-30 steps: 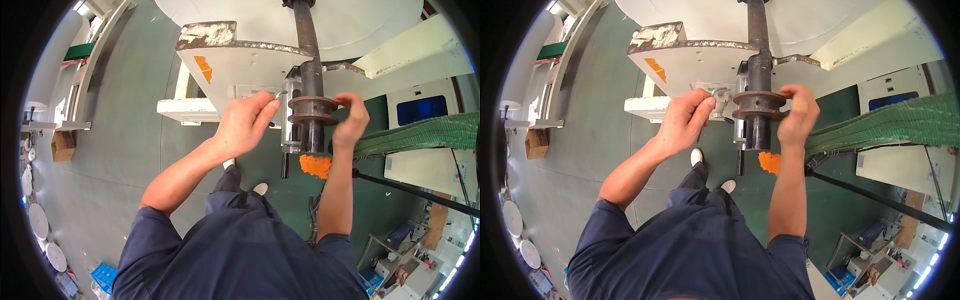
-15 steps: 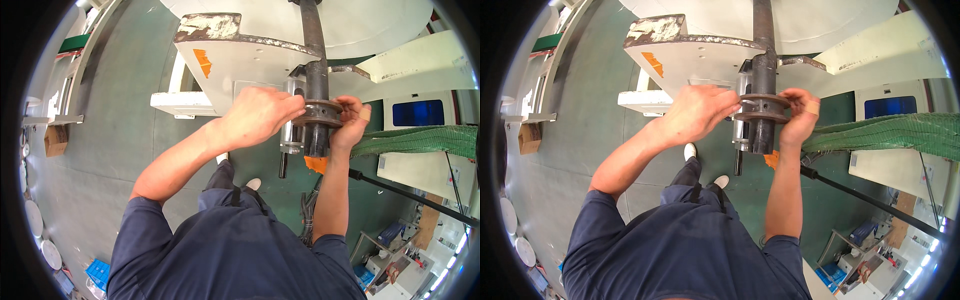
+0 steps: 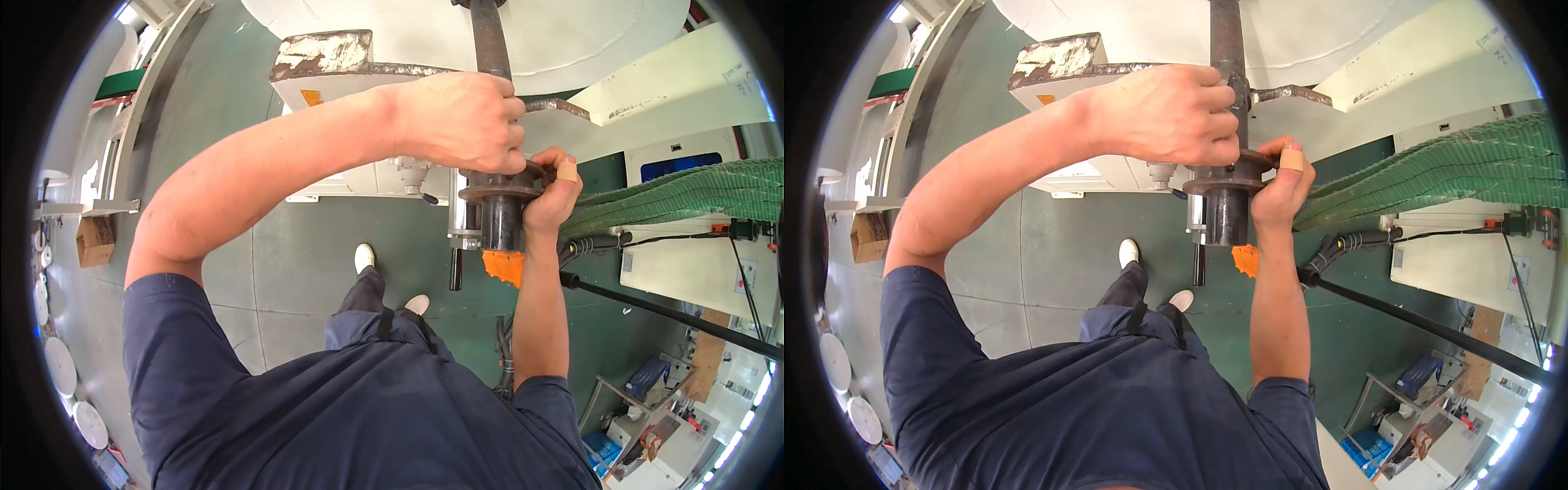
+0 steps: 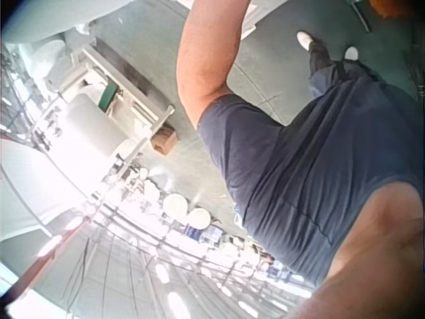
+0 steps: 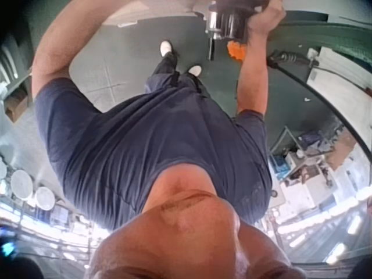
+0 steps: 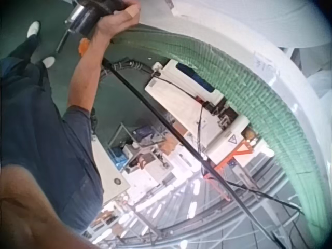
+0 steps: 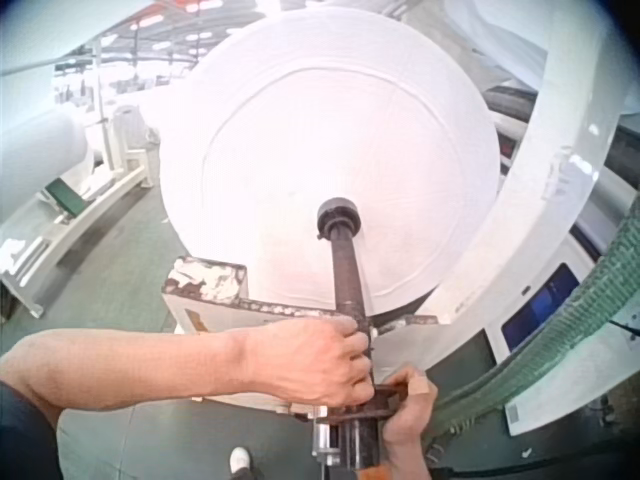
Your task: The person assembles a cylindrical metal component onto a vertical shaft of a large white machine. They use an Allen key to tighten a set screw on the component and then secure it with a green strap. The person also uses a small metal rod to adjust the component's position.
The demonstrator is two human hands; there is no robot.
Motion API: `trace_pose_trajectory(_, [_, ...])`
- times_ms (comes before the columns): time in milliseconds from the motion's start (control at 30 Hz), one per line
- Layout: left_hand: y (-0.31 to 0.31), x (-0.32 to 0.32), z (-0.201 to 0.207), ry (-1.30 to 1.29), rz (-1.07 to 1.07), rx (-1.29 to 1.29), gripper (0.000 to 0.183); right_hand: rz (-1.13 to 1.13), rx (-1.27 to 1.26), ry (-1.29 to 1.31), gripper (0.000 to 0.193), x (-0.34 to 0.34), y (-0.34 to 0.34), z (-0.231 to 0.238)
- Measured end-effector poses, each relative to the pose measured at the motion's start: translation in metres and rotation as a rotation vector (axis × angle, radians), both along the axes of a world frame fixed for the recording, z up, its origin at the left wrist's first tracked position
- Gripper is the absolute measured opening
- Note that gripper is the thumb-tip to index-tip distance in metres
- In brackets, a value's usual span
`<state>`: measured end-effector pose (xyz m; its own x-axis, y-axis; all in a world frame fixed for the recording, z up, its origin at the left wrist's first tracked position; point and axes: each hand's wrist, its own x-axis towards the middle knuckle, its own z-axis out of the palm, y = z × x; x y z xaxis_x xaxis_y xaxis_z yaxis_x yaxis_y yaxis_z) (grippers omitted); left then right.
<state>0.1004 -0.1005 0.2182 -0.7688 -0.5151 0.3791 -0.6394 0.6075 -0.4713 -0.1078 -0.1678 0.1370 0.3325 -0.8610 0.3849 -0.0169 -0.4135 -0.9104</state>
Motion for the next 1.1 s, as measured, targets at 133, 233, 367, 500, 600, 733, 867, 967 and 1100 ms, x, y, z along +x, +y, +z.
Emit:
trace_pose_trajectory(133, [0.008, -0.002, -0.013, 0.071, 0.057, 0.042, 0.017, 0.029, 0.012, -0.053, 0.051, -0.001, 0.0, -0.003])
trace_pose_trajectory(233, [0.047, -0.033, -0.022, 0.336, 0.358, 0.31, 0.016, 0.018, 0.005, -0.089, 0.049, 0.001, 0.001, -0.003])
trace_pose_trajectory(367, [0.057, -0.071, 0.001, 0.895, 0.551, 0.753, 0.02, -0.036, 0.101, -0.147, 0.046, 0.001, 0.002, -0.013])
trace_pose_trajectory(500, [0.067, -0.083, 0.027, 1.416, 0.373, 0.585, 0.02, -0.131, 0.01, -0.036, 0.044, -0.001, 0.003, -0.016])
trace_pose_trajectory(600, [0.078, -0.058, -0.002, 1.425, 0.339, 0.351, 0.013, -0.041, 0.117, -0.084, 0.045, -0.002, 0.009, -0.003])
trace_pose_trajectory(733, [0.09, -0.027, -0.056, 1.109, 0.533, 0.34, 0.008, 0.0, -0.051, -0.013, 0.042, -0.004, 0.004, -0.006])
trace_pose_trajectory(867, [0.087, -0.024, -0.063, 1.01, 0.497, 0.409, 0.008, 0.159, 0.464, -0.625, 0.035, -0.008, -0.009, -0.061])
trace_pose_trajectory(967, [0.08, -0.019, -0.069, 0.949, 0.455, 0.393, 0.012, 0.146, 0.672, -0.71, 0.036, -0.007, 0.008, -0.098])
trace_pose_trajectory(1100, [0.078, -0.014, -0.067, 0.903, 0.432, 0.414, 0.015, 0.167, 0.698, -0.631, 0.052, -0.017, 0.003, -0.086])
